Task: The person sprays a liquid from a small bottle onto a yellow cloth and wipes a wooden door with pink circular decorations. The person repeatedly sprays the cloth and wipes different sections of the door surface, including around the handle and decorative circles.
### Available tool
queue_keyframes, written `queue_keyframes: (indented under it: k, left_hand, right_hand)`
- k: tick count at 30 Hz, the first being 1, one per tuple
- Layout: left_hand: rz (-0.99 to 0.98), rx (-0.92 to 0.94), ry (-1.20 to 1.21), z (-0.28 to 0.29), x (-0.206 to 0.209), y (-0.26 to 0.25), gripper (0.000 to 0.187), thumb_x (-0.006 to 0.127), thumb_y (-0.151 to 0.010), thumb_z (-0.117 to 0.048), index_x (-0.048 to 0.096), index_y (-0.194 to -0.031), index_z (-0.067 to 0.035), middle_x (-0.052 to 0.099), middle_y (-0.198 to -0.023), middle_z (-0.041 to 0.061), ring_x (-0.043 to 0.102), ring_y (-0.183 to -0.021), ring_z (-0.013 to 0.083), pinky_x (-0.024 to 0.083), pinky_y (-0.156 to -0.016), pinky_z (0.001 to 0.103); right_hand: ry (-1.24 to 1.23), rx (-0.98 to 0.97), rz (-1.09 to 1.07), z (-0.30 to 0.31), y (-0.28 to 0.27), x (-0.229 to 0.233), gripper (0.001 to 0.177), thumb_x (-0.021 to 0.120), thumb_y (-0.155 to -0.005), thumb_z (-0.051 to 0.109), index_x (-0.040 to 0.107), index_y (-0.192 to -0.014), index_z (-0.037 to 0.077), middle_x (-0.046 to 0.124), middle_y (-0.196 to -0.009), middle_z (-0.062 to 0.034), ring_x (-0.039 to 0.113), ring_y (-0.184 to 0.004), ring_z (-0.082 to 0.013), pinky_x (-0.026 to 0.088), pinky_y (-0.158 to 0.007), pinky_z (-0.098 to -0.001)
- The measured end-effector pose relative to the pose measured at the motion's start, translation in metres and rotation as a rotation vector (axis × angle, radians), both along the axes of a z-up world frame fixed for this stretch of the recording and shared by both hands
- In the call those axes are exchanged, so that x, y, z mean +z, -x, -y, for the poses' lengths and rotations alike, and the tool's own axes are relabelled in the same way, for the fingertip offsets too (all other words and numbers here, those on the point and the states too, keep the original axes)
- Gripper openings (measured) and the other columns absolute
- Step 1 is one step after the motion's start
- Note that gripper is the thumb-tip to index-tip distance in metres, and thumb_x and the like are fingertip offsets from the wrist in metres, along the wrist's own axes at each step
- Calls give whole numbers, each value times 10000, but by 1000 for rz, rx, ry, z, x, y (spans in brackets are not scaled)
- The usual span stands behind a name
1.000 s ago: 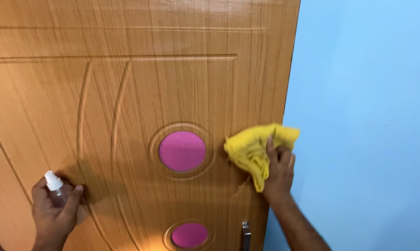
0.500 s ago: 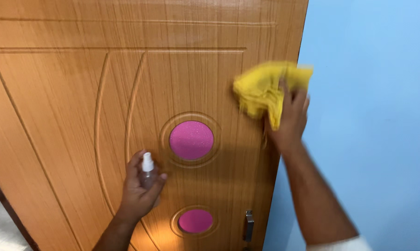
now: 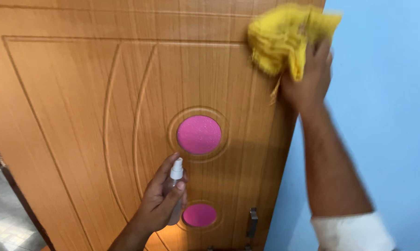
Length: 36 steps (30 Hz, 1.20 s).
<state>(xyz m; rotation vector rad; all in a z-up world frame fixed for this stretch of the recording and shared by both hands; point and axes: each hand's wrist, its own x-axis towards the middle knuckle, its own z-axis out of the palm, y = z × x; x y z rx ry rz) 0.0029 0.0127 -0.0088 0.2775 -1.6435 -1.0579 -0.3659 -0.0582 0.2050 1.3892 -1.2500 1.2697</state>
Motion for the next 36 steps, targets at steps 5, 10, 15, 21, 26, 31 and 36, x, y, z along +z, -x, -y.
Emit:
queue_keyframes:
  k: [5, 10, 15, 21, 26, 31, 36]
  left_hand:
    - [27, -30, 47, -14, -6, -7, 664, 547, -1022, -100, 254, -1617, -91, 549, -1132, 99, 610, -745, 123, 585, -668, 317]
    - [15, -185, -17, -26, -8, 4, 701, 553, -1030, -186, 215, -1638, -96, 554, -1147, 125, 617, -776, 150, 571, -695, 333]
    - [-90, -485, -133, -36, -15, 33, 775, 575, -1010, -243, 151, -1643, -106, 550, -1161, 141, 638, -822, 183, 566, -676, 351]
    - [250, -145, 128, -59, -21, 58, 724, 575, -1053, -178, 210, -1670, -73, 584, -1039, 104, 622, -801, 160, 570, -720, 322]
    - [370, 170, 533, -76, -2, 65, 609, 668, -1008, -149, 389, -1538, -41, 593, -1153, 131, 657, -955, 206, 563, -847, 352]
    - [385, 220, 558, -89, 9, 73, 549, 669, -980, -136, 446, -1474, -47, 602, -1174, 157, 689, -955, 248, 578, -814, 348]
    - [517, 314, 557, -94, 11, 88, 533, 674, -950, -153, 480, -1442, -81, 610, -1069, 140, 708, -780, 268, 573, -630, 379]
  right_hand:
    - [-189, 11, 108, -27, -20, -208, 854, 722, -860, 51, 375, -1627, 195, 497, -1241, -237, 506, -1103, -437, 506, -838, -505]
    - [-421, 135, 221, -55, -30, -345, 893, 782, -695, 86, 408, -1505, 113, 520, -1142, -211, 530, -1070, -417, 520, -849, -474]
    - [-479, 1140, 1124, -74, -30, -356, 568, 553, -973, 132, 416, -1518, 53, 580, -1361, -129, 586, -1212, -302, 516, -987, -459]
    - [-230, 1927, 1303, -124, -42, -311, 536, 504, -1050, 143, 383, -1560, 33, 499, -1523, -173, 522, -1373, -326, 486, -1095, -500]
    - [-177, 2065, 1201, -144, -48, -309, 561, 504, -1059, 138, 354, -1584, 12, 472, -1559, -201, 505, -1409, -348, 462, -1131, -517]
    - [-208, 2058, 1204, -144, -41, -318, 566, 500, -1063, 154, 348, -1594, 28, 469, -1560, -198, 499, -1409, -349, 450, -1131, -527]
    - [-199, 2056, 1225, -143, -38, -327, 557, 487, -1063, 158, 362, -1582, 1, 488, -1546, -210, 507, -1401, -357, 439, -1138, -523]
